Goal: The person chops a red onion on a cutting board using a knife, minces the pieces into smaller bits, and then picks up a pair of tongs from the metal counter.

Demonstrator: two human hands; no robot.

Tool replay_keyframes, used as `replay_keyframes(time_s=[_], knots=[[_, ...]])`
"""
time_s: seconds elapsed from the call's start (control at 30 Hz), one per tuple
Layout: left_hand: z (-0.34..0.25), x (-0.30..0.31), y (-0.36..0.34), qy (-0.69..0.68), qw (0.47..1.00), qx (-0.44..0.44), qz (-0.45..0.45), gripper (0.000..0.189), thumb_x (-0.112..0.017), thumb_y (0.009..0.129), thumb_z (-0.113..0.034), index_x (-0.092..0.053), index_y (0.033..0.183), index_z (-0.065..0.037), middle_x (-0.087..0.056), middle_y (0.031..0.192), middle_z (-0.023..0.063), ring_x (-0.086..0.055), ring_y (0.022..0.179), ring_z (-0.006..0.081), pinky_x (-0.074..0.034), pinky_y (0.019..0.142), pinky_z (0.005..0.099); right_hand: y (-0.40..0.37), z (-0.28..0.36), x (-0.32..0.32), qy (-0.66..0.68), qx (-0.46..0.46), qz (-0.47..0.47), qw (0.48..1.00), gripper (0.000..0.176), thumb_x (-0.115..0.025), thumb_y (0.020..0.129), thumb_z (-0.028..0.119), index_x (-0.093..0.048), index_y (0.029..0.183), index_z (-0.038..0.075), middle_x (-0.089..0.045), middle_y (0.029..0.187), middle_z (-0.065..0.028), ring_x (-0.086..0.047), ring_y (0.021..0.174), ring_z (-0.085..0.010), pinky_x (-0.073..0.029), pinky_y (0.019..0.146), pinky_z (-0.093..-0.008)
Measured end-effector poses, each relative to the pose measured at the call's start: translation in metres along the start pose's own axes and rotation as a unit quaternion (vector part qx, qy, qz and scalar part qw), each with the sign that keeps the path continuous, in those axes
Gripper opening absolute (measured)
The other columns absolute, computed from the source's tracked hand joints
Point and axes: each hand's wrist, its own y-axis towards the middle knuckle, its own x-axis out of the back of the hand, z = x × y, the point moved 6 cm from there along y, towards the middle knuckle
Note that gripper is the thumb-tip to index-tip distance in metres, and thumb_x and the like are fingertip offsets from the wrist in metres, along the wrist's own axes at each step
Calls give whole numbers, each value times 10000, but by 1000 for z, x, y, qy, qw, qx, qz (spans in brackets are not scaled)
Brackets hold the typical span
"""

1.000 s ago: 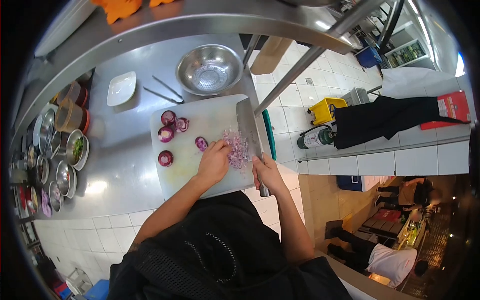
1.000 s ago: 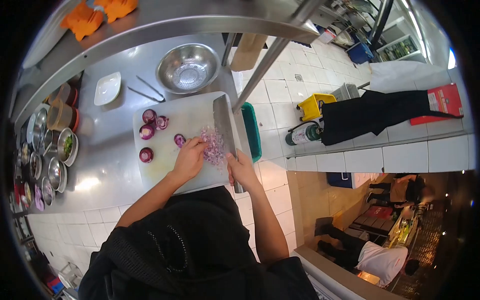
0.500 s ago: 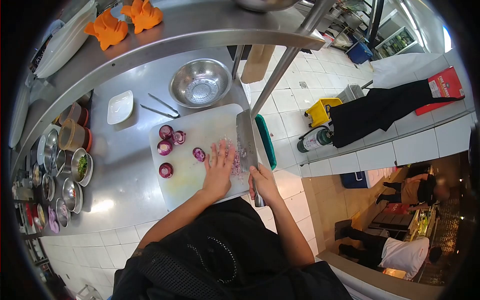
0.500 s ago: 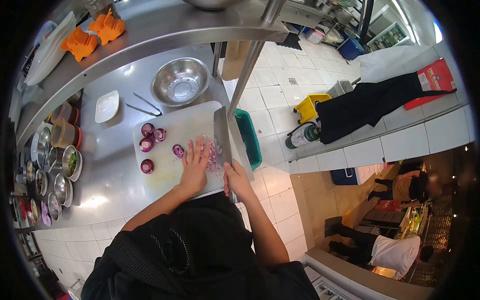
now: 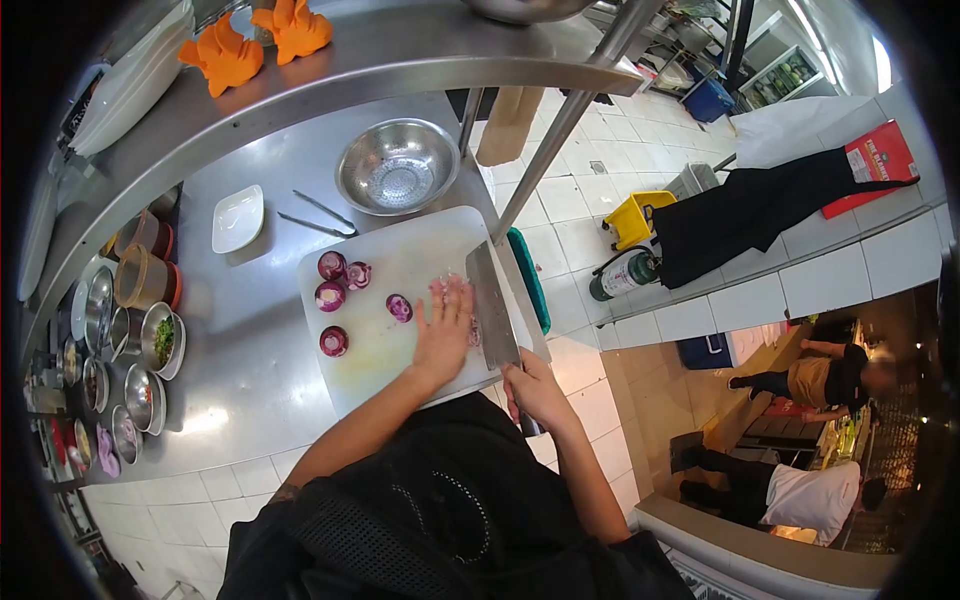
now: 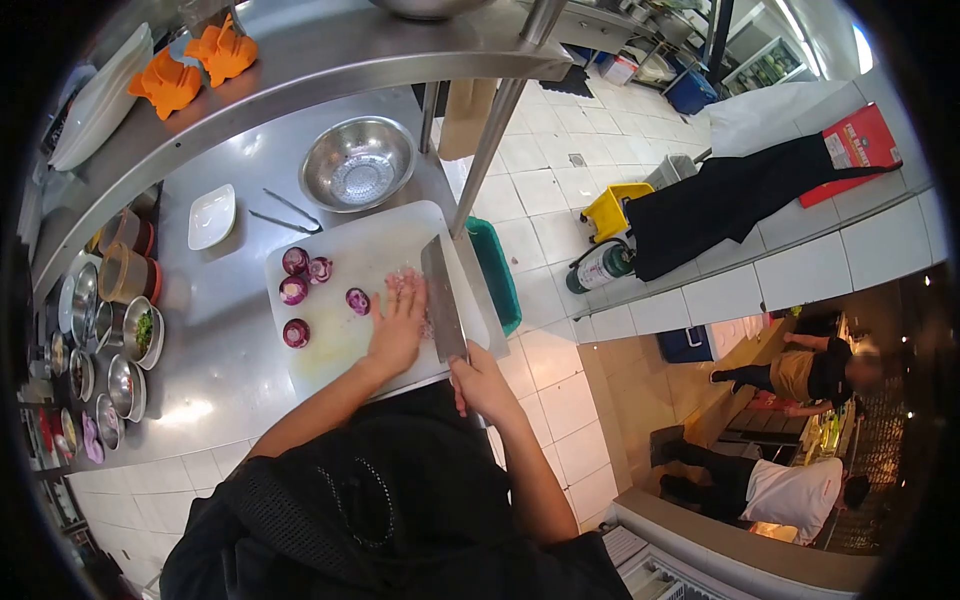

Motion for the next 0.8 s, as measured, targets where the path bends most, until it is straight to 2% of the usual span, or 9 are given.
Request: replay_keyframes(time_s=[0.23,0.3,0.33,0.4,0.5,0.6,0.67,0.77,0.8], knots=[[-2,5,10,-4,999,9,-32,912,-603,908,-9,-197,1725,2,-97,1819,238,-114,1660,516,-165,1248,752,-14,15,-5,-70,20,13,997,181,-551,1094,130,-566,1214,-5,-518,631,-40,-517,406,-171,-437,389,-343],[11,1,6,24,1000,20,0,894,-596,896,4,-233,1713,10,-110,1816,239,-124,1657,519,-173,1248,745,-27,37,3,-331,131,-71,932,173,-538,1036,76,-573,1180,-13,-662,732,-181,-704,645,-334,-563,607,-427],[20,3,5,51,998,35,27,877,-590,885,18,-268,1701,18,-124,1814,240,-133,1654,521,-181,1248,739,-22,32,9,-326,132,-78,933,173,-538,1036,76,-573,1180,-13,-662,732,-181,-704,645,-334,-563,607,-427],[26,23,-3,21,999,22,-13,832,-588,869,31,-350,1667,21,-154,1809,234,-163,1656,494,-169,1266,705,-18,29,13,-489,255,-161,818,262,-586,942,27,-606,1204,16,-712,907,-207,-730,828,-392,-579,733,-471],[27,71,-17,-128,982,-9,-138,812,-576,856,44,-401,1647,-1,-185,1802,235,-182,1663,457,-141,1286,674,-7,40,20,-568,249,-204,758,266,-639,898,51,-632,1164,54,-721,1030,-140,-734,895,-339,-568,769,-460],[7,96,-27,-86,978,-120,-146,757,-623,900,-40,-447,1636,-67,-221,1797,214,-185,1668,434,-120,1292,664,15,34,27,-595,289,-231,713,216,-658,871,67,-631,1084,89,-702,1038,-87,-720,954,-295,-541,801,-439],[-24,91,-22,-32,980,-189,59,712,-661,1011,-321,-438,1667,-152,-220,1804,190,-163,1672,439,-118,1294,680,29,29,33,-601,304,-216,707,202,-658,869,70,-636,1068,99,-691,1000,-73,-714,944,-280,-530,797,-435],[-26,66,-11,48,968,-173,175,830,-575,1035,-651,-370,1711,-217,-196,1815,167,-119,1680,437,-103,1303,687,31,31,40,-606,333,-189,697,183,-661,859,71,-644,1035,117,-673,946,-53,-706,918,-263,-513,781,-432],[-22,65,-7,47,970,-166,173,830,-575,1035,-651,-370,1711,-217,-196,1815,167,-119,1680,437,-103,1303,687,29,34,43,-604,345,-182,695,179,-664,849,69,-648,1018,125,-666,930,-47,-703,903,-260,-508,769,-433]])
